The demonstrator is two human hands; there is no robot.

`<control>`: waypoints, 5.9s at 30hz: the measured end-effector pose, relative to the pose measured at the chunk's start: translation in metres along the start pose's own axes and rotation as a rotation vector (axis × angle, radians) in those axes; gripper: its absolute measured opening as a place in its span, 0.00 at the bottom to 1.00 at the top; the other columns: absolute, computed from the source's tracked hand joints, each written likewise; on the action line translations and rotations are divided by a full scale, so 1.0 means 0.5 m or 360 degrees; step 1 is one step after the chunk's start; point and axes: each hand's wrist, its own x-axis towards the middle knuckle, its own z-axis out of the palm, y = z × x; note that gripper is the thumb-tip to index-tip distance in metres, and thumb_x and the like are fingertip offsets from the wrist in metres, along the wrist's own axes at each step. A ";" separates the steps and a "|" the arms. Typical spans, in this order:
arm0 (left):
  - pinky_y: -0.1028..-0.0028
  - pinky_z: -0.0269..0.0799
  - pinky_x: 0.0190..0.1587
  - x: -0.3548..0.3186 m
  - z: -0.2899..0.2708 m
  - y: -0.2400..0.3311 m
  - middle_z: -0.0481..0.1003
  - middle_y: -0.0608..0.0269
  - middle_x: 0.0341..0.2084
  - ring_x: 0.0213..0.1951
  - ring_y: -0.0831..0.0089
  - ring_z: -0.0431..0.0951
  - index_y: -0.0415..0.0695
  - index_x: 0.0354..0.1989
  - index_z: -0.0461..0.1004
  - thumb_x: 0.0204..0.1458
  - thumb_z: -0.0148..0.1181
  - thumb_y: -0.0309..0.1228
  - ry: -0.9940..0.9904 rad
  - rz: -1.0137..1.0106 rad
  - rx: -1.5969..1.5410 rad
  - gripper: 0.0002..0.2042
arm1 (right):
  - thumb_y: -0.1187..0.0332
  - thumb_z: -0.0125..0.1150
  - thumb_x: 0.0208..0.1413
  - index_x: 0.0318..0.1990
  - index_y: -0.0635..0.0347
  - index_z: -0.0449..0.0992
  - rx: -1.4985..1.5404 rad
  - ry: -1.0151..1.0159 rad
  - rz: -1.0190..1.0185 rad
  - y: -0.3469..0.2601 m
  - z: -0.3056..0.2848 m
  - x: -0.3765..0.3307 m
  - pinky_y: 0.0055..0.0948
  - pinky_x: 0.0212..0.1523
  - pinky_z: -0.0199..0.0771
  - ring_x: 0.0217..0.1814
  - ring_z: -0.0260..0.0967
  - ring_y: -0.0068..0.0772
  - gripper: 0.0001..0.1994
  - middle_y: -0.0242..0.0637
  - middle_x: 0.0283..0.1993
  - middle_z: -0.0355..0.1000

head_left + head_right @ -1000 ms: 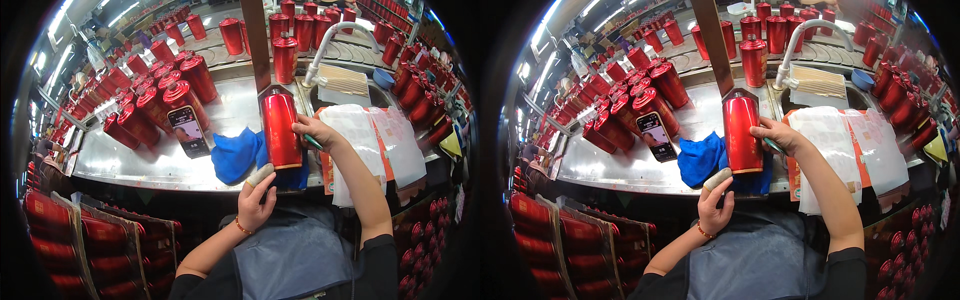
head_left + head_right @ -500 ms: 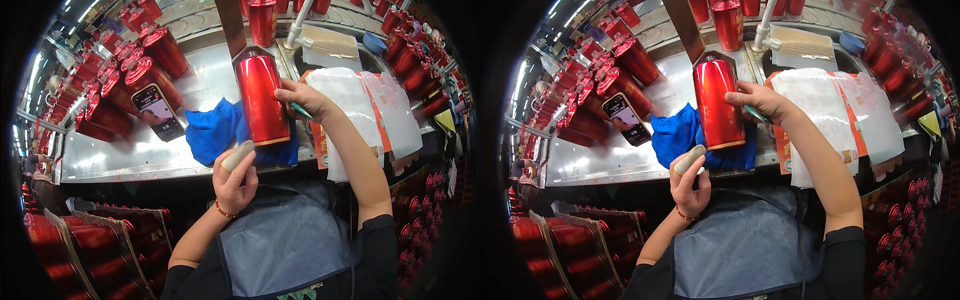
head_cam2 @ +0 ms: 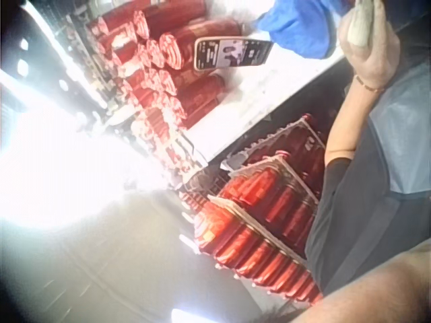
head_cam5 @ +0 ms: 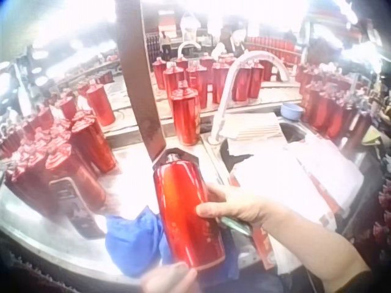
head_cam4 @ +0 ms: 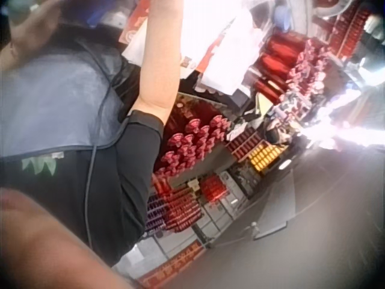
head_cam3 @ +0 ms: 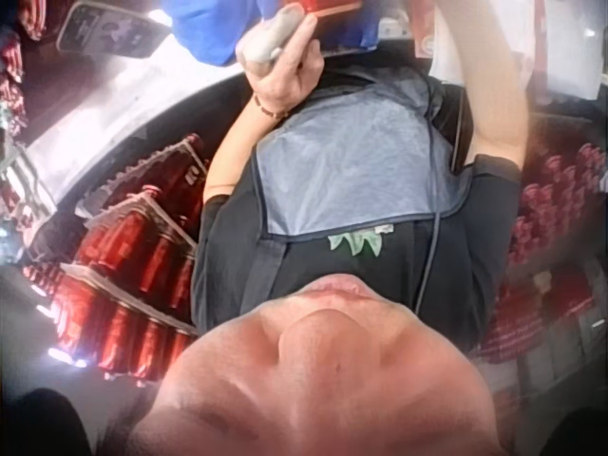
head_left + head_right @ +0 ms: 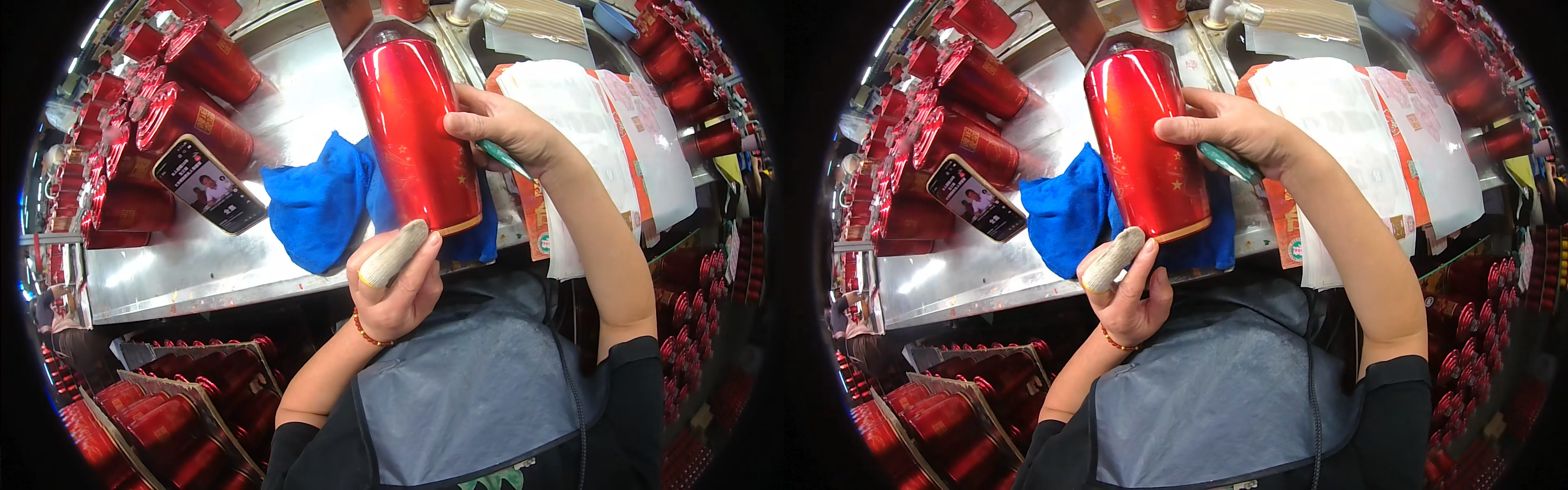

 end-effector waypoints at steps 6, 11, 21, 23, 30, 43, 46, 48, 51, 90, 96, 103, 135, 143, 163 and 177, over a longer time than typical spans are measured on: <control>0.68 0.74 0.50 0.005 0.001 -0.007 0.78 0.56 0.49 0.48 0.61 0.76 0.44 0.48 0.84 0.44 0.67 0.20 -0.0014 0.0014 -0.0030 0.19 | 0.44 0.78 0.47 0.69 0.67 0.64 0.0066 -0.0021 -0.0046 0.007 0.000 0.007 0.32 0.60 0.73 0.61 0.73 0.35 0.49 0.47 0.60 0.74; 0.66 0.72 0.52 -0.003 -0.018 -0.012 0.78 0.51 0.51 0.49 0.58 0.75 0.42 0.49 0.83 0.44 0.67 0.21 -0.0092 -0.0051 -0.0100 0.20 | 0.46 0.78 0.47 0.69 0.68 0.64 0.0002 -0.0051 -0.0056 0.005 -0.006 0.013 0.32 0.62 0.72 0.61 0.73 0.35 0.48 0.47 0.60 0.74; 0.66 0.69 0.55 0.004 -0.019 -0.004 0.77 0.52 0.53 0.50 0.58 0.72 0.46 0.51 0.84 0.41 0.67 0.22 -0.0137 -0.0140 -0.0142 0.23 | 0.44 0.79 0.46 0.68 0.67 0.65 -0.0003 -0.0094 -0.0050 -0.001 -0.007 0.012 0.30 0.57 0.74 0.59 0.74 0.34 0.48 0.45 0.58 0.74; 0.66 0.68 0.55 0.007 -0.020 -0.004 0.78 0.52 0.52 0.49 0.59 0.72 0.47 0.51 0.84 0.41 0.67 0.22 -0.0143 -0.0119 -0.0118 0.23 | 0.44 0.79 0.46 0.68 0.67 0.65 -0.0022 -0.0078 -0.0041 -0.001 -0.007 0.011 0.30 0.57 0.74 0.59 0.74 0.34 0.49 0.46 0.59 0.74; 0.67 0.68 0.55 0.014 -0.018 -0.005 0.78 0.54 0.52 0.49 0.59 0.73 0.47 0.50 0.83 0.41 0.68 0.22 -0.0135 -0.0116 -0.0121 0.23 | 0.44 0.79 0.45 0.68 0.68 0.65 -0.0019 -0.0079 -0.0069 0.002 -0.008 0.014 0.32 0.60 0.74 0.60 0.73 0.36 0.49 0.48 0.58 0.74; 0.63 0.57 0.70 0.059 -0.014 -0.002 0.56 0.48 0.70 0.68 0.59 0.62 0.35 0.73 0.55 0.54 0.66 0.26 -0.0154 -0.0990 -0.1043 0.38 | 0.45 0.78 0.47 0.68 0.66 0.66 -0.0034 -0.0085 -0.0011 -0.004 -0.010 0.010 0.27 0.52 0.74 0.56 0.74 0.29 0.46 0.43 0.56 0.75; 0.64 0.56 0.71 0.055 -0.007 -0.011 0.54 0.50 0.70 0.70 0.62 0.59 0.36 0.74 0.53 0.54 0.69 0.28 -0.0193 -0.1007 -0.0988 0.41 | 0.45 0.78 0.47 0.68 0.66 0.67 -0.0047 -0.0085 -0.0028 -0.001 -0.011 0.011 0.26 0.51 0.74 0.55 0.73 0.29 0.46 0.42 0.55 0.76; 0.64 0.57 0.71 0.051 -0.006 -0.016 0.54 0.51 0.70 0.70 0.63 0.59 0.36 0.74 0.53 0.54 0.70 0.28 -0.0215 -0.0980 -0.0928 0.41 | 0.43 0.78 0.46 0.67 0.65 0.67 -0.0064 -0.0065 -0.0047 0.000 -0.010 0.013 0.24 0.47 0.74 0.52 0.74 0.27 0.47 0.41 0.53 0.76; 0.64 0.57 0.70 0.053 -0.007 -0.014 0.54 0.52 0.69 0.70 0.63 0.59 0.36 0.74 0.53 0.53 0.70 0.29 -0.0226 -0.0995 -0.0930 0.41 | 0.36 0.78 0.40 0.64 0.63 0.68 -0.0154 0.0046 -0.0095 0.012 -0.004 0.020 0.14 0.29 0.72 0.36 0.76 0.20 0.50 0.37 0.43 0.78; 0.66 0.79 0.49 0.013 -0.032 -0.014 0.80 0.52 0.48 0.48 0.58 0.81 0.39 0.48 0.83 0.41 0.66 0.16 -0.0061 -0.0057 -0.0373 0.21 | 0.45 0.73 0.53 0.50 0.60 0.75 -0.0001 -0.0006 -0.0050 0.035 -0.091 0.065 0.12 0.15 0.63 0.19 0.70 0.16 0.29 0.28 0.22 0.72; 0.67 0.80 0.48 0.014 -0.040 -0.014 0.81 0.55 0.48 0.49 0.59 0.80 0.42 0.49 0.83 0.40 0.67 0.17 -0.0118 0.0013 -0.0319 0.22 | 0.45 0.72 0.52 0.43 0.58 0.76 0.0030 0.0139 -0.0018 0.028 -0.062 0.084 0.12 0.14 0.60 0.17 0.68 0.15 0.25 0.29 0.23 0.73; 0.69 0.80 0.47 0.028 -0.029 -0.012 0.82 0.59 0.47 0.49 0.61 0.80 0.45 0.47 0.84 0.39 0.67 0.18 -0.0105 0.0169 -0.0194 0.21 | 0.35 0.75 0.45 0.58 0.68 0.74 -0.0712 0.0348 -0.0143 -0.046 -0.001 0.060 0.18 0.34 0.76 0.37 0.74 0.15 0.45 0.38 0.41 0.75; 0.66 0.81 0.48 0.065 -0.063 0.015 0.81 0.54 0.47 0.47 0.57 0.81 0.39 0.47 0.82 0.47 0.70 0.24 -0.0283 0.0116 -0.0214 0.17 | 0.46 0.77 0.46 0.63 0.67 0.68 -0.0295 -0.0073 0.0113 -0.039 -0.043 0.058 0.28 0.47 0.78 0.44 0.77 0.28 0.43 0.44 0.50 0.77; 0.66 0.80 0.49 0.058 -0.056 0.013 0.81 0.54 0.47 0.47 0.58 0.81 0.39 0.47 0.83 0.42 0.71 0.22 -0.0249 0.0103 -0.0191 0.19 | 0.39 0.75 0.46 0.62 0.68 0.69 -0.0721 0.0078 0.0094 -0.091 -0.018 0.033 0.27 0.39 0.78 0.40 0.77 0.26 0.45 0.44 0.42 0.78; 0.67 0.80 0.48 0.072 -0.068 0.007 0.81 0.54 0.47 0.45 0.57 0.81 0.38 0.46 0.82 0.43 0.71 0.22 -0.0379 0.0123 -0.0137 0.18 | 0.35 0.75 0.41 0.59 0.69 0.70 -0.0757 0.0111 0.0067 -0.062 0.007 0.057 0.35 0.50 0.83 0.51 0.80 0.43 0.49 0.51 0.51 0.78; 0.66 0.79 0.51 0.077 -0.081 0.011 0.81 0.51 0.46 0.47 0.56 0.81 0.38 0.46 0.82 0.43 0.71 0.23 -0.0510 0.0171 -0.0027 0.18 | 0.31 0.75 0.37 0.56 0.70 0.73 -0.1297 0.0302 -0.0037 -0.079 0.033 0.065 0.34 0.47 0.83 0.47 0.82 0.44 0.51 0.53 0.48 0.80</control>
